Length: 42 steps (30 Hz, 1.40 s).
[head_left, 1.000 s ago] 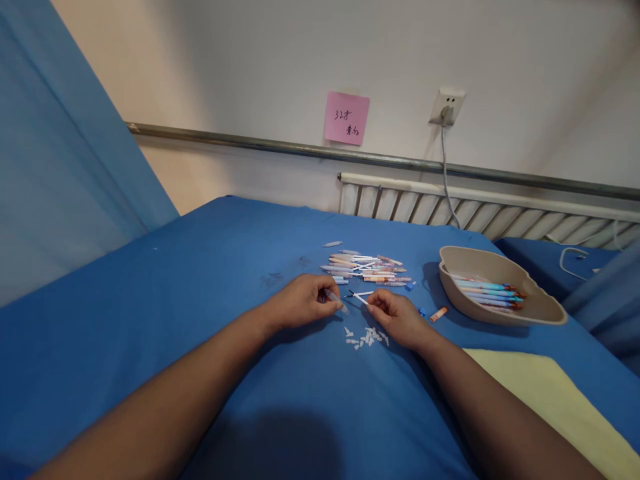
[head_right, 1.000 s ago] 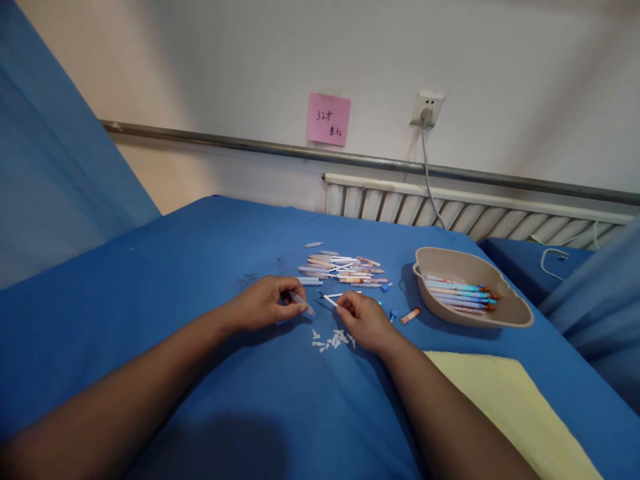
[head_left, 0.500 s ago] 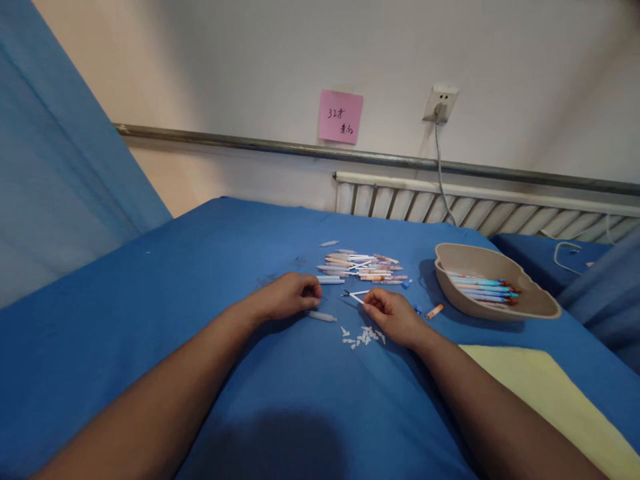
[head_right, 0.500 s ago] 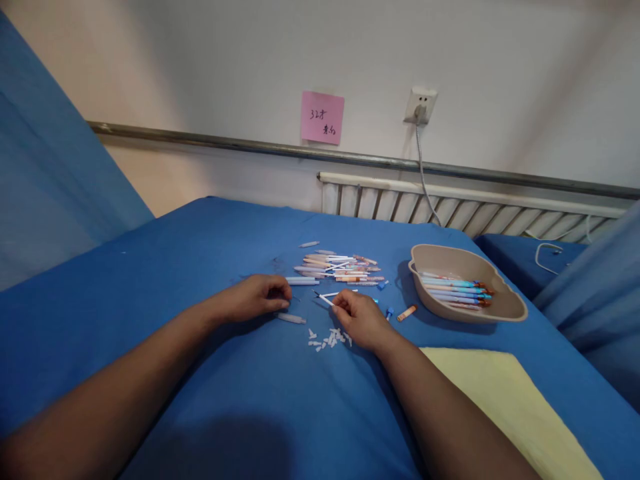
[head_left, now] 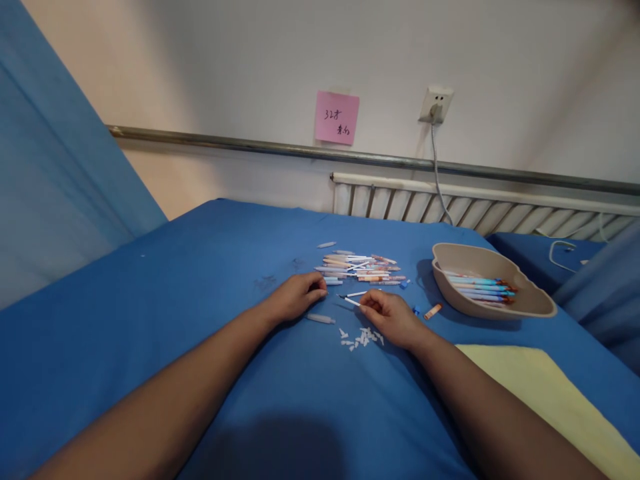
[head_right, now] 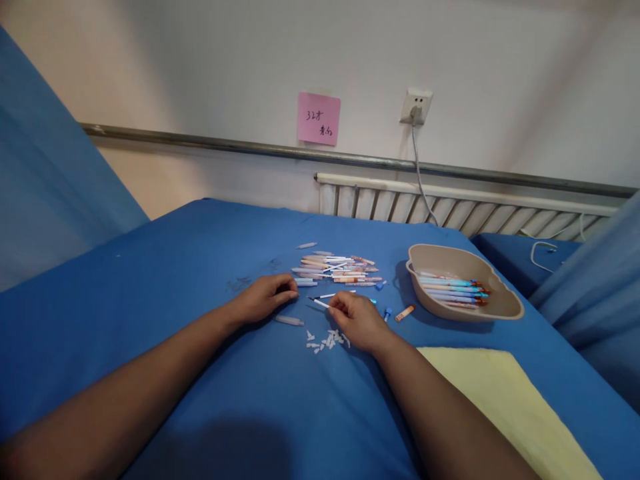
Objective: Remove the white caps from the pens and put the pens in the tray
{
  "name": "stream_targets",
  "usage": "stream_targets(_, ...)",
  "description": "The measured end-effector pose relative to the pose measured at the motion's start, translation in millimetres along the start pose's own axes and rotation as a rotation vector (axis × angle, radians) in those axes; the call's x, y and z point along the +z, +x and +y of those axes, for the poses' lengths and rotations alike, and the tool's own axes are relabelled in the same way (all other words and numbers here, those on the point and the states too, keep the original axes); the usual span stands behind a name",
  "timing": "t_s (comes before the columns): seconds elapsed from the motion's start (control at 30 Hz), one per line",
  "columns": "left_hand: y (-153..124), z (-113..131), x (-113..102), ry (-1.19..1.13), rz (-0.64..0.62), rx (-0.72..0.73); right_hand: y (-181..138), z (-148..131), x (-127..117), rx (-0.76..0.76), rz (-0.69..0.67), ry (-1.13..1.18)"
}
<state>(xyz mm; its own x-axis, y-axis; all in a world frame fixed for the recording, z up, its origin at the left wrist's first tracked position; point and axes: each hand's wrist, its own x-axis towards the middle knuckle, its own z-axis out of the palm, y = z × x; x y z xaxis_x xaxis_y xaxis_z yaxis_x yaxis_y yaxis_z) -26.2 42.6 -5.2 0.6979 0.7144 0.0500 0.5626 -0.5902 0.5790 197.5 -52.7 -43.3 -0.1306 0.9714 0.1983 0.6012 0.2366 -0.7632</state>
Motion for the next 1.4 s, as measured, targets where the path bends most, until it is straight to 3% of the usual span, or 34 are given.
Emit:
stream_targets(0.27, -0.6, 6.3, 2.9, -0.196, -0.021, -0.018, 0.1, -4.6, -2.2, -0.033, 0.032, -0.017)
stream_targets(1.07, -6.2, 21.0, 7.3, -0.173, -0.015, 0.026, -0.4, -6.5, -1.7, -0.08, 0.018, -0.05)
stream_targets(1.4, -2.1, 24.1, 16.8, -0.543, 0.117, -0.036, -7.8, -23.7, 1.2, -0.167, -0.004, -0.086)
